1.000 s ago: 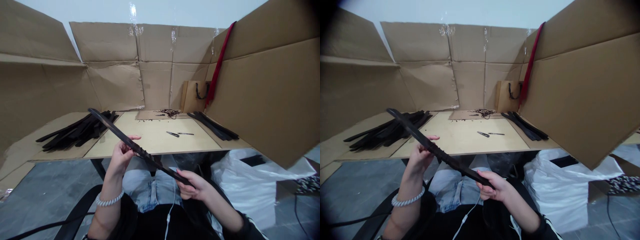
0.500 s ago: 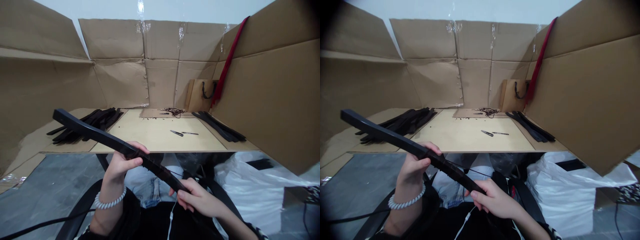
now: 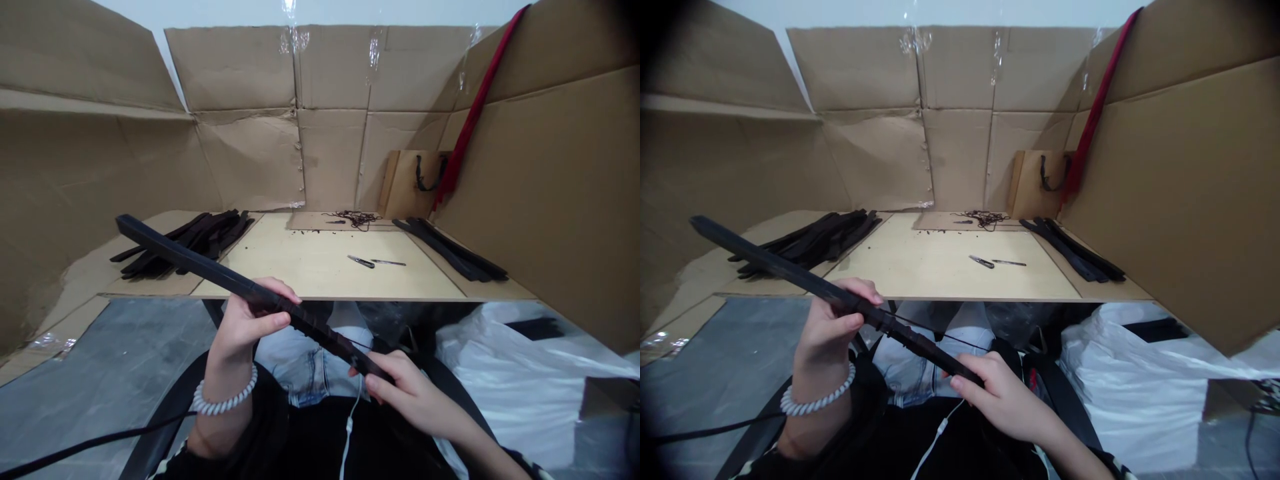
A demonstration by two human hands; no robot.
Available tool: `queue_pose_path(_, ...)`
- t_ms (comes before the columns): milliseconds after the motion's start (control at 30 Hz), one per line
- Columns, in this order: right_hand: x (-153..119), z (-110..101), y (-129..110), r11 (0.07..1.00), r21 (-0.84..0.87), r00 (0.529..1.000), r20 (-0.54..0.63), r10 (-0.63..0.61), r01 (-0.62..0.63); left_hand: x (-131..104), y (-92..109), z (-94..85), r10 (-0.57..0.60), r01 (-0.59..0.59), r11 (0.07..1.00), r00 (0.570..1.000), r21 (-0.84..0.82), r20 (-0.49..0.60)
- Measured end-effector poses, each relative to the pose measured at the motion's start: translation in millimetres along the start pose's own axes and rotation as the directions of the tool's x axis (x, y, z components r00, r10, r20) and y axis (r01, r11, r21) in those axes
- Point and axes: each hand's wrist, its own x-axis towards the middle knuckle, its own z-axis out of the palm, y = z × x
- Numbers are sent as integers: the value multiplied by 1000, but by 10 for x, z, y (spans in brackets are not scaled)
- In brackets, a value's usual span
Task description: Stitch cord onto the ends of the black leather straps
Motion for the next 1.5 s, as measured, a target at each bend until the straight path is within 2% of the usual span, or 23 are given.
queue_pose_path(200, -16, -29, -18, 996, -85, 1000, -2, -6, 5, 48, 15, 17, 73, -73, 997, 997, 0, 13)
queue_pose_path(400, -22, -64, -20, 993, -121, 1000, 26, -12, 15, 54, 29, -45, 113, -115, 993, 989, 16, 96)
queue_pose_path(533, -23, -77, -21, 996, -89, 998, 57, 29, -23, 34, 1, -57, 121, -121, 992, 993, 25, 9)
queue_pose_path(600, -25, -81, -24, 997, -69, 997, 67, 36, -32, 34, 4, -57, 122, -122, 992, 993, 22, -1)
queue_pose_path(800, -35, -92, -27, 998, -41, 995, 89, 50, -47, 78, 95, -68, 89, -98, 992, 990, 77, 107)
queue_pose_path(933, -24, -91, -15, 999, -26, 994, 102, 44, -41, 87, 100, -81, 126, -141, 982, 984, 122, 123)
queue_pose_path(1233, -27, -76, -4, 998, 36, 994, 103, 41, -45, -37, -89, -82, 177, -175, 984, 981, 31, -82)
queue_pose_path(1400, -9, -50, 94, 959, 271, 994, 98, 55, -80, -6, -95, -62, 19, -20, 1000, 993, -6, -113)
queue_pose_path(1500, 23, -2, 182, 958, 285, 999, -4, 41, -38, 47, -119, -32, -20, 11, 998, 988, -58, -153)
